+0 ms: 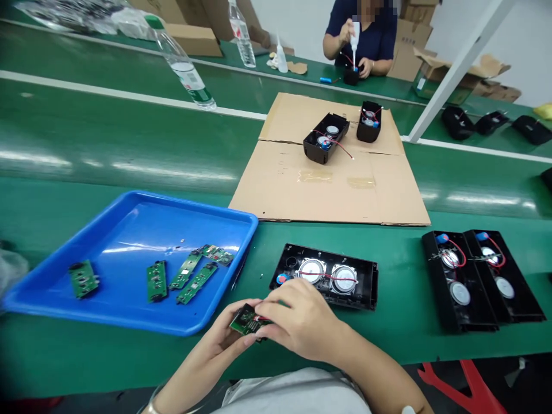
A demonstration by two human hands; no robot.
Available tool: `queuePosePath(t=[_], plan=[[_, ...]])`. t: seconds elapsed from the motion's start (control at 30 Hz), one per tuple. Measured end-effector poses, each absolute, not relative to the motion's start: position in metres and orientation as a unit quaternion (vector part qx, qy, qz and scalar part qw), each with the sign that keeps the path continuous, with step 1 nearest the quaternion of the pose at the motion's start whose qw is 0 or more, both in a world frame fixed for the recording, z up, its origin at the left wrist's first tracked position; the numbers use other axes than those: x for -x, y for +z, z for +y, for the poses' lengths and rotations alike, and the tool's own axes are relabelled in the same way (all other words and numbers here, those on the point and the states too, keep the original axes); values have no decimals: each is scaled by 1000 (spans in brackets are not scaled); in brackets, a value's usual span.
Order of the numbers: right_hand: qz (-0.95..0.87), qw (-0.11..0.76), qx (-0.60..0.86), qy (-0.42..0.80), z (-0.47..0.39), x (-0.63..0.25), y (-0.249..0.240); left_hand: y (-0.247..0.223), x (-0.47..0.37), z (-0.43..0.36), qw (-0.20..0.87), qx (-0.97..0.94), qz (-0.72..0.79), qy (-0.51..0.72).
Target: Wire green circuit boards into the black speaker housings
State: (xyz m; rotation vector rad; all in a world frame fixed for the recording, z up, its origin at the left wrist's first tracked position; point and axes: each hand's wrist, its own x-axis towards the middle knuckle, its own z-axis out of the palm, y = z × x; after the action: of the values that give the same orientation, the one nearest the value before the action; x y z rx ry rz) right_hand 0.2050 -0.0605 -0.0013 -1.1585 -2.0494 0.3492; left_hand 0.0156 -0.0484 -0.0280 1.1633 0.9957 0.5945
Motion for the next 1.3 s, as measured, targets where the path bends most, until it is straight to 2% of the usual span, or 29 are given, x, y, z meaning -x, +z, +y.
queuePosePath(t=[0.1,0.17,0.27,0.33,0.43,0.57,0.63,0.7,0.8,0.9,0.97,1.03,1.17,1.3], plan=[[-734,272,610,121,-68,-242,8,-22,-12,-51,651,-544,477,231],[-686,137,709,87,-73,-265,9,-17,-12,-53,657,-543,483,200],[-672,-49,736,66,-79,-284,8,-11,-20,-55,687,-538,465,151],[-682,-104,722,57,-79,-286,6,-9,-27,-55,694,-547,450,131],[-691,-124,710,47,-77,-282,3,-7,-39,-54,682,-570,436,139],[-698,-97,709,31,-79,-285,0,-12,-48,-52,660,-578,443,186],[-708,-44,704,28,-81,-288,2,-15,-53,-50,644,-575,459,211],[-715,65,694,51,-84,-289,4,-16,-59,-48,644,-552,475,235],[-691,277,650,153,-83,-282,1,-13,-72,-44,671,-500,478,268],[-619,391,617,289,-77,-268,-10,-7,-83,-42,671,-476,483,300],[-570,420,607,360,-72,-260,-18,-5,-87,-40,666,-471,486,312],[-554,433,604,375,-69,-257,-23,-4,-88,-40,664,-471,487,317],[-632,421,576,301,-68,-258,-22,-7,-88,-39,647,-489,492,317],[-722,365,545,222,-71,-257,-15,-9,-89,-40,604,-553,486,305]])
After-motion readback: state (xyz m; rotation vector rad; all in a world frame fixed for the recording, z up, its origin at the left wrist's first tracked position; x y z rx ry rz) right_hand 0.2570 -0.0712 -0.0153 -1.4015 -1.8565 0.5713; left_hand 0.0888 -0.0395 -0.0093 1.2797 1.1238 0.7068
